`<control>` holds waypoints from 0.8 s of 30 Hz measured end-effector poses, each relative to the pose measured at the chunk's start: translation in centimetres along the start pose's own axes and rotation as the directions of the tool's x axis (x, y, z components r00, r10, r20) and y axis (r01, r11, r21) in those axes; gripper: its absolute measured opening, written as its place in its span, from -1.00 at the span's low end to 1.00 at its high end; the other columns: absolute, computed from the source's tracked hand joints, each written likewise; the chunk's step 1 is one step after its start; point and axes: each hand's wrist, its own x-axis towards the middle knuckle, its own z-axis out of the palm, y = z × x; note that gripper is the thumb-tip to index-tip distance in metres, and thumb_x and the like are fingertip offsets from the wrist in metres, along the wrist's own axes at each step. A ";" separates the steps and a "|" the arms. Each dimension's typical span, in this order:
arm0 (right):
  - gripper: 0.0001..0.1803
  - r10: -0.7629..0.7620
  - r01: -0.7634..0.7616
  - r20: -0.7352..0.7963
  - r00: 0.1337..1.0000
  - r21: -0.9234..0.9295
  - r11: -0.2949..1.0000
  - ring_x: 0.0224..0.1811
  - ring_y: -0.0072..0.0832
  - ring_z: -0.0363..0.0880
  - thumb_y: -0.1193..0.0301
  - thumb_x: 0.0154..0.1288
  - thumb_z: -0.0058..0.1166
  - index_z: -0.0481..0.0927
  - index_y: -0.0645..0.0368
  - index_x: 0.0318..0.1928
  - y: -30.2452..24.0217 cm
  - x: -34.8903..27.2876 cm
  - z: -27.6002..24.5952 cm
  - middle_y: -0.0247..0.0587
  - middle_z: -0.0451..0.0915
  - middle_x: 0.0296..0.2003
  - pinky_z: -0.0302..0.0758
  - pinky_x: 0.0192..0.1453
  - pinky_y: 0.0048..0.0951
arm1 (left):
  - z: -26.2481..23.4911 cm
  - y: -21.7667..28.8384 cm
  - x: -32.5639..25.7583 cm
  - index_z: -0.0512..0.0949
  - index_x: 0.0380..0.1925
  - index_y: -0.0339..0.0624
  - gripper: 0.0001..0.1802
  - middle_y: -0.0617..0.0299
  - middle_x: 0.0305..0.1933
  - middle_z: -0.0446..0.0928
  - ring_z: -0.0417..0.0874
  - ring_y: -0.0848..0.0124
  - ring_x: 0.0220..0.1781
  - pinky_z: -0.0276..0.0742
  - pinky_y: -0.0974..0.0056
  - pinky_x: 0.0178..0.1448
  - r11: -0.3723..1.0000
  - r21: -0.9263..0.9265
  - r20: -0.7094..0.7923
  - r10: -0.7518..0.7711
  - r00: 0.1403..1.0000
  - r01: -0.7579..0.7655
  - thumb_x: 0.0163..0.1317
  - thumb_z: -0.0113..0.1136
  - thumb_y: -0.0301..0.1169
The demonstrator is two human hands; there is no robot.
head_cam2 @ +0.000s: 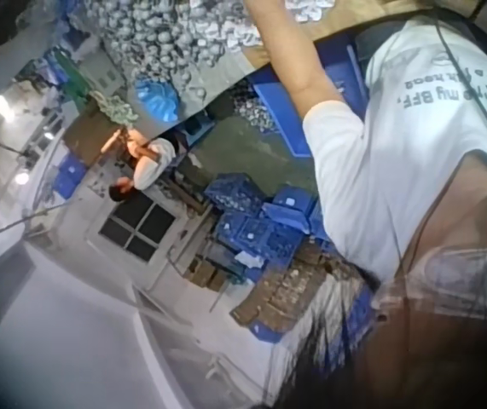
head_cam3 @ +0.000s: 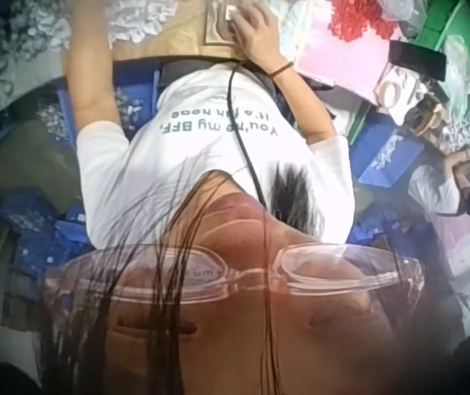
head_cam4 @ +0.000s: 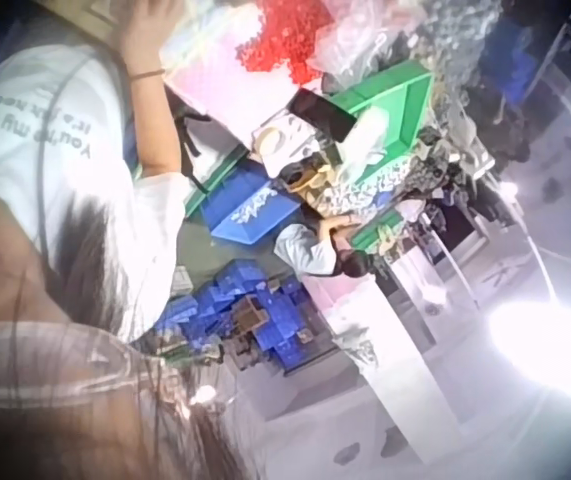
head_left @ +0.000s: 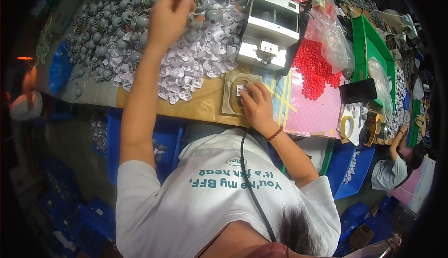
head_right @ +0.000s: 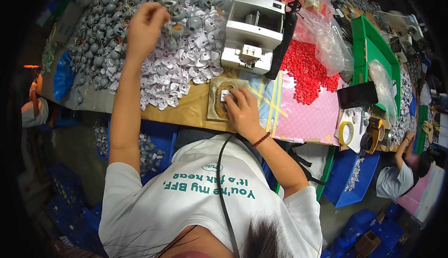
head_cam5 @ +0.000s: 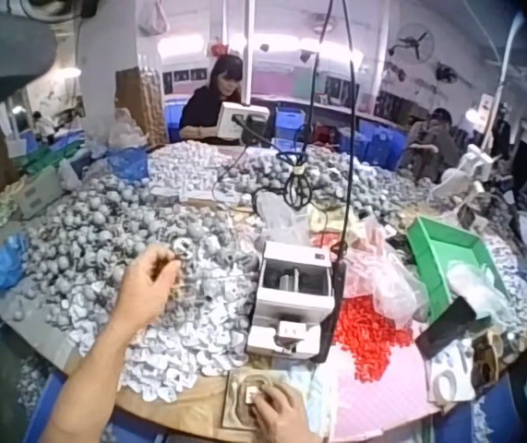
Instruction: Assembling small light bulb components using a suspended power screwdriver at a factory workbench.
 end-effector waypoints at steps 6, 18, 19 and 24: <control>-0.68 -0.026 0.029 -0.029 0.999 0.077 0.997 0.05 -0.10 0.48 0.56 0.03 0.29 0.60 0.16 -0.13 1.3 0.4 0.7 -0.09 0.54 -0.10 0.45 0.07 -0.11 | -0.6 0.3 1.6 0.62 -0.19 -0.20 -0.80 0.26 -0.35 0.68 0.63 0.53 -0.32 0.51 0.37 -0.19 0.989 0.144 -0.071 -0.010 0.997 0.020 0.33 0.20 -0.30; -0.71 0.146 -0.046 -0.111 0.983 0.621 0.783 -0.27 -0.36 0.64 0.51 0.30 0.18 0.55 0.26 0.02 -1.3 13.6 -2.6 -0.09 0.65 -0.24 0.53 -0.14 -0.40 | -0.7 -0.2 -0.5 0.63 -0.25 -0.29 -0.77 0.27 -0.36 0.68 0.65 0.53 -0.30 0.54 0.38 -0.22 0.996 0.064 0.196 -0.075 0.978 0.064 0.29 0.25 -0.32; -0.71 0.241 -0.156 -0.013 0.971 0.727 0.668 -0.25 -0.42 0.64 0.50 0.31 0.18 0.56 0.26 0.03 -2.0 15.9 -2.6 -0.09 0.66 -0.20 0.54 -0.14 -0.43 | -0.9 -0.6 -0.7 0.64 -0.20 -0.31 -0.79 0.26 -0.34 0.69 0.64 0.55 -0.30 0.53 0.40 -0.20 0.996 -0.007 0.235 -0.082 0.968 0.086 0.29 0.25 -0.37; -0.66 0.291 -0.334 0.225 0.930 0.848 0.411 -0.11 -0.52 0.65 0.47 0.34 0.16 0.57 0.31 0.10 -2.8 21.4 -0.1 -0.11 0.70 -0.12 0.56 -0.05 -0.50 | -1.5 0.4 -2.6 0.62 0.02 -0.27 -0.69 0.20 -0.21 0.70 0.66 0.53 -0.22 0.56 0.40 -0.08 0.992 -0.057 0.308 -0.092 0.947 0.115 0.29 0.22 -0.44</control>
